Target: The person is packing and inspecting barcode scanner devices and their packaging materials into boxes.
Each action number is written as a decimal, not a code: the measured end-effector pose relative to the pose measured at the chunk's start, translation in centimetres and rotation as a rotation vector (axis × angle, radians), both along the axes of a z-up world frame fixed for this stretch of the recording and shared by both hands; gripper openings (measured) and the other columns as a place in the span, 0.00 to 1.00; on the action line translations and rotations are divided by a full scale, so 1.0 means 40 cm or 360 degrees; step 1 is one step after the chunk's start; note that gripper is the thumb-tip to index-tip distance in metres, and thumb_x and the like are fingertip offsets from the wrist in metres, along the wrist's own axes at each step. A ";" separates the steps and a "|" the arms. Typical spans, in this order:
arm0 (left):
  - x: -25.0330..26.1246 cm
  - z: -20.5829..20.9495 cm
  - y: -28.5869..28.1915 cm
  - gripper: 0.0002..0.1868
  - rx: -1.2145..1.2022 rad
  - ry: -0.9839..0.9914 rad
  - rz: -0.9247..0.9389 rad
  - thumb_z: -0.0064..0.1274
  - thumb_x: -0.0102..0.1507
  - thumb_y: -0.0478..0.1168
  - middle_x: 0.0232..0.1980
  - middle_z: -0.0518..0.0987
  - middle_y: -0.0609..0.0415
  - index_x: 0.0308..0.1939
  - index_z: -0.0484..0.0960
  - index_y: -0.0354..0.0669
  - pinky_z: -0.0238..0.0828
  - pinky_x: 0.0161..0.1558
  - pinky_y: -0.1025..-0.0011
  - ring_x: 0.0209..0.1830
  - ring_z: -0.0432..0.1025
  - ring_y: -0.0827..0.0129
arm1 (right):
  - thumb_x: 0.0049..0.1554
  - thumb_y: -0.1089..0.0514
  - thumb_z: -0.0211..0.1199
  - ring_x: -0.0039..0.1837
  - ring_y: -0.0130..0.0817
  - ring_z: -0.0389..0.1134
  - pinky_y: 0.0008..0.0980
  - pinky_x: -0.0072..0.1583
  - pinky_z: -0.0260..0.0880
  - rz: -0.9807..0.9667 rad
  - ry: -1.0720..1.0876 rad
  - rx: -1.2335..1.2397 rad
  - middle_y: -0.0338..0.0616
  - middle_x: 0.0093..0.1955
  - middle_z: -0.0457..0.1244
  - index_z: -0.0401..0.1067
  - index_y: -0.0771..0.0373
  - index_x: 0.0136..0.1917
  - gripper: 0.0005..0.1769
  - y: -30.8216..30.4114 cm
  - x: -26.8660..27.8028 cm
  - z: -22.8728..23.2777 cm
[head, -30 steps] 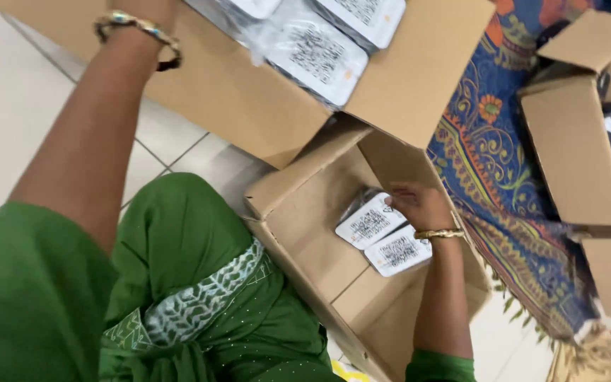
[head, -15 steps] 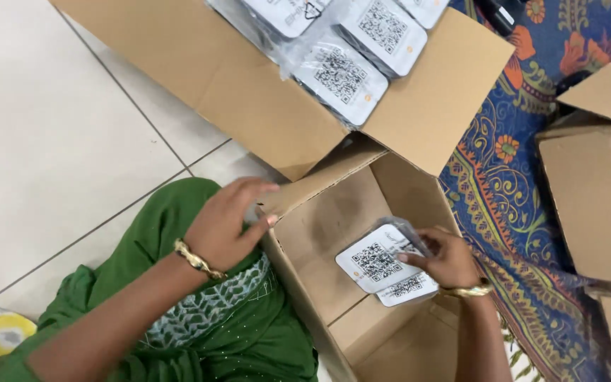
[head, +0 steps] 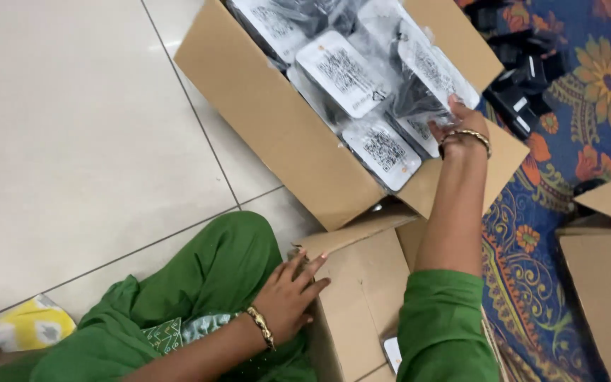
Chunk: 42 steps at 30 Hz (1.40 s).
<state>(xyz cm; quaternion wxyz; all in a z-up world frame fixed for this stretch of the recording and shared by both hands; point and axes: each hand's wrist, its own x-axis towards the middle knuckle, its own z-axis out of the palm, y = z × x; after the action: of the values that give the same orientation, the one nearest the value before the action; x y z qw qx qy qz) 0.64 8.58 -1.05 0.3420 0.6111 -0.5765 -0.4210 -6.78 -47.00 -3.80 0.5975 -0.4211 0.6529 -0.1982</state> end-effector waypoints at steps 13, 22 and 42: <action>-0.135 -0.043 0.006 0.17 -0.0740 -0.0328 -0.0230 0.48 0.60 0.43 0.70 0.71 0.42 0.51 0.81 0.44 0.39 0.77 0.42 0.76 0.59 0.49 | 0.60 0.58 0.68 0.54 0.43 0.73 0.39 0.50 0.80 0.0221 0.0294 -0.0773 0.47 0.62 0.64 0.67 0.60 0.66 0.23 0.381 0.034 0.258; -0.215 -0.031 -0.011 0.07 -0.0898 -0.0274 -0.0692 0.48 0.58 0.41 0.31 0.78 0.56 0.30 0.81 0.49 0.60 0.65 0.46 0.39 0.73 0.61 | 0.35 0.40 0.88 0.70 0.55 0.60 0.51 0.64 0.66 0.1370 0.2597 0.0081 0.55 0.73 0.57 0.60 0.55 0.74 0.61 0.861 -0.612 0.363; 0.200 0.522 0.063 0.04 -0.1028 -0.0410 -0.0730 0.54 0.50 0.43 0.26 0.81 0.60 0.25 0.83 0.51 0.65 0.43 0.65 0.34 0.76 0.66 | 0.34 0.65 0.81 0.42 0.31 0.71 0.33 0.43 0.73 0.1093 0.1370 -0.0158 0.45 0.42 0.71 0.77 0.66 0.56 0.34 0.872 -0.504 0.815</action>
<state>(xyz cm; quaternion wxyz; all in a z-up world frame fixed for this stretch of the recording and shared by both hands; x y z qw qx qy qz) 8.64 11.09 19.84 0.3385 0.3758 -0.8383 -0.2038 -26.93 -12.12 28.79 0.2863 -0.6805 0.6533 0.1678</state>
